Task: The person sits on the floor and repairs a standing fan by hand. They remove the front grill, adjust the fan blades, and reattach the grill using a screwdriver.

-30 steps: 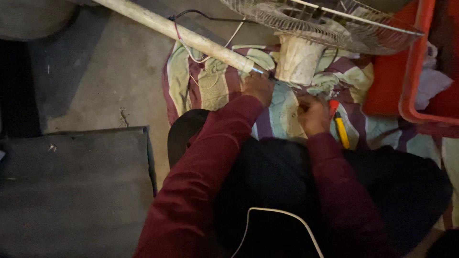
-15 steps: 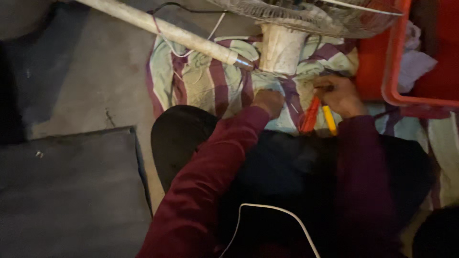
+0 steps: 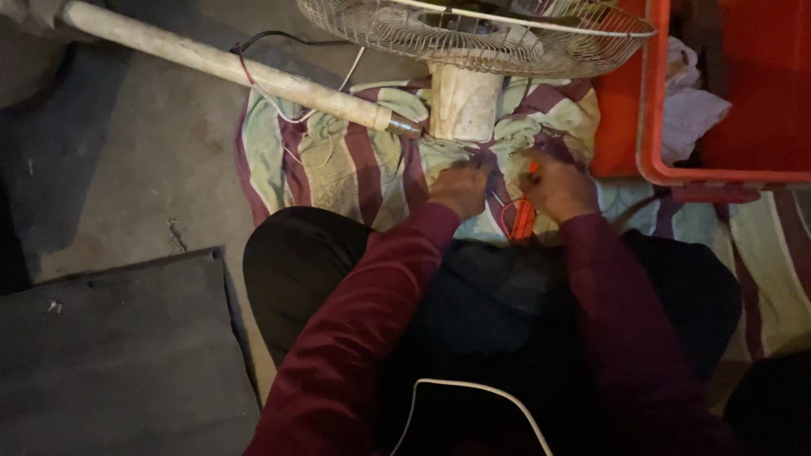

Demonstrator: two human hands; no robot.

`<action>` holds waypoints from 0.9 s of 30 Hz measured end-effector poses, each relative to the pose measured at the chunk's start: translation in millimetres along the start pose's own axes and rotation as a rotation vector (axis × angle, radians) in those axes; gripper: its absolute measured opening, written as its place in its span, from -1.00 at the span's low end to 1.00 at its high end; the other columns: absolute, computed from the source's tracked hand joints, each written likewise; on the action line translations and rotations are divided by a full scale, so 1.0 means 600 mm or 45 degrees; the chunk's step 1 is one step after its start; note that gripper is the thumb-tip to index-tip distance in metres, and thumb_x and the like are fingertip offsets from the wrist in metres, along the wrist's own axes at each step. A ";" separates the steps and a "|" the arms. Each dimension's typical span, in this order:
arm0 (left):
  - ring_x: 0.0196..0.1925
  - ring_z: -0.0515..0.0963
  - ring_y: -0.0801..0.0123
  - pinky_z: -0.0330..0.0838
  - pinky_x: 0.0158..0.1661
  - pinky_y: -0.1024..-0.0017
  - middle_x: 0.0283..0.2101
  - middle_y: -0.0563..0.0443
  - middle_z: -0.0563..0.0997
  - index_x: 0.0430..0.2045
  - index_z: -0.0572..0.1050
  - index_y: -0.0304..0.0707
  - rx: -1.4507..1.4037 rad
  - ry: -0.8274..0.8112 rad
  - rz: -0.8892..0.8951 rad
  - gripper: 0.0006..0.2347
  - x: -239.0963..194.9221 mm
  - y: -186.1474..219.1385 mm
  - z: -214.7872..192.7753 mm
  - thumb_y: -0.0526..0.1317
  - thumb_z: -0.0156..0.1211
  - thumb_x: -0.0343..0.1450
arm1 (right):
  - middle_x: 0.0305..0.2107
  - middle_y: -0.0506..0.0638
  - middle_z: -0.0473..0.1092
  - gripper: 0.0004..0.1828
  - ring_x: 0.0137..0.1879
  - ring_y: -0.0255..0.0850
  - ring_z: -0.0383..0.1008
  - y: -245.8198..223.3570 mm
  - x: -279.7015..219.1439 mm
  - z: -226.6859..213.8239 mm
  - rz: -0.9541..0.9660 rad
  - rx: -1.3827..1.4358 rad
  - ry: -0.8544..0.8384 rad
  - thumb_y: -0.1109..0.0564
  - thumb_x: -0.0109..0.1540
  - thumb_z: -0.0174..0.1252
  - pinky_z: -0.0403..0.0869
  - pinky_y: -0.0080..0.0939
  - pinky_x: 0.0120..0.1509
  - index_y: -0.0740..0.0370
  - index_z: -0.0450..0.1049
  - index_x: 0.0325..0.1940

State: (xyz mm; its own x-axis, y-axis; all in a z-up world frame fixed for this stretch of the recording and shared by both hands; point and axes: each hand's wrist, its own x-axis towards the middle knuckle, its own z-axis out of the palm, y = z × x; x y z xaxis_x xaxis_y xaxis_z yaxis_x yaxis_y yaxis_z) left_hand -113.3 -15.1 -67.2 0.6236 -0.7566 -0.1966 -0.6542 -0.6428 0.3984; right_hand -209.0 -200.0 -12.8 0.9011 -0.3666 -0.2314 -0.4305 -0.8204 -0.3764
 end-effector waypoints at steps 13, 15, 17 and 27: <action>0.29 0.38 -0.07 0.34 0.18 0.01 0.28 -0.20 0.37 0.20 0.39 -0.05 0.003 -0.061 -0.065 -0.56 -0.017 0.024 -0.030 -0.20 0.13 0.36 | -0.01 0.34 0.50 -0.28 0.13 0.27 0.51 0.068 0.033 0.033 0.442 0.028 -0.005 -0.28 0.14 0.33 0.47 0.21 0.18 0.16 0.42 0.23; 0.30 0.38 -0.06 0.35 0.18 0.03 0.26 -0.20 0.36 0.20 0.40 -0.04 -0.018 -0.097 -0.104 -0.57 -0.019 0.031 -0.039 -0.19 0.13 0.37 | 0.00 0.36 0.49 -0.19 0.13 0.27 0.50 0.081 0.031 0.035 0.448 -0.015 -0.057 -0.31 0.10 0.39 0.47 0.19 0.17 0.24 0.40 0.24; 0.30 0.38 -0.06 0.36 0.18 0.04 0.24 -0.20 0.36 0.19 0.41 -0.03 -0.012 -0.109 -0.119 -0.57 -0.018 0.036 -0.047 -0.20 0.13 0.37 | -0.01 0.38 0.48 -0.05 0.11 0.28 0.49 0.088 0.036 0.033 0.443 -0.057 -0.092 -0.31 0.02 0.45 0.46 0.18 0.15 0.27 0.32 0.30; 0.32 0.32 -0.09 0.31 0.17 0.00 0.27 -0.24 0.33 0.14 0.44 -0.07 0.127 -0.068 -0.172 -0.57 -0.011 0.034 -0.040 -0.18 0.13 0.33 | -0.05 0.25 0.54 -0.46 0.12 0.19 0.54 0.065 0.040 0.054 0.300 0.163 0.040 -0.27 0.18 0.28 0.47 0.10 0.21 0.03 0.57 0.14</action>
